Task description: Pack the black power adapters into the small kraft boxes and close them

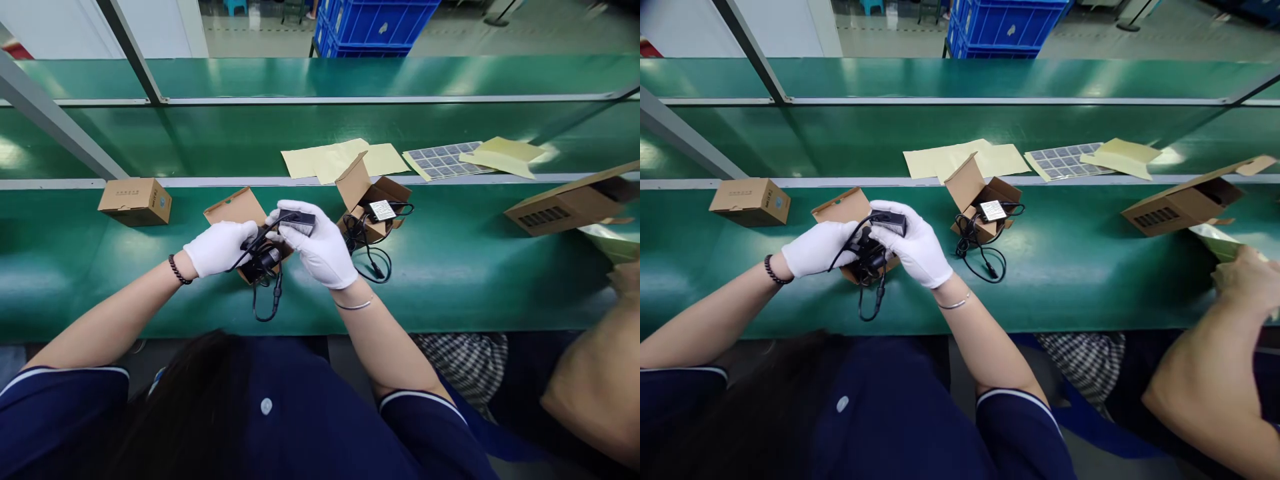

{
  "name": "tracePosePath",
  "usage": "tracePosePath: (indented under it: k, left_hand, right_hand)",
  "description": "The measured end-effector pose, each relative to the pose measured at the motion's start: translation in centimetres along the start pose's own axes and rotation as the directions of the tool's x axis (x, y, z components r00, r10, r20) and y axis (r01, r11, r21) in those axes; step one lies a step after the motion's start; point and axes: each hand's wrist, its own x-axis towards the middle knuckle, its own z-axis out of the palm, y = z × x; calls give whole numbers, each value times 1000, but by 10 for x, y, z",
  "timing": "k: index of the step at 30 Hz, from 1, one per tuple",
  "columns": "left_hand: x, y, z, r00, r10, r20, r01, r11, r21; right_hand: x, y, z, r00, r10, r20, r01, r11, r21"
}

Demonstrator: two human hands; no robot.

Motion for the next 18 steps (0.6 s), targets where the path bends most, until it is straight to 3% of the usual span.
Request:
tracePosePath:
  k: [3, 7, 9, 12, 15, 18]
  left_hand:
    - [-4, -9, 14, 972, -96, -213, 35, 961, -274]
    - [-4, -15, 34, 860, -205, -468, -95, 835, -542]
    - [-5, -14, 43, 812, -229, -537, -159, 798, -581]
    - [-9, -10, 51, 724, -242, -646, -235, 794, -561]
    - [-16, -7, 58, 621, -287, -729, -276, 791, -547]
    - [-24, -4, 66, 537, -397, -744, -290, 742, -605]
  right_hand:
    - [10, 16, 3, 1000, -21, 0, 21, 1000, 7]
    - [15, 15, 7, 994, -88, -70, 75, 983, -169]
    - [14, 5, 11, 982, -179, -64, 150, 939, -310]
    - [13, -14, 21, 952, -293, 92, 302, 837, -457]
    - [18, -19, 25, 932, -266, 245, 361, 722, -590]
    - [27, -5, 19, 951, -180, 250, 307, 627, -716]
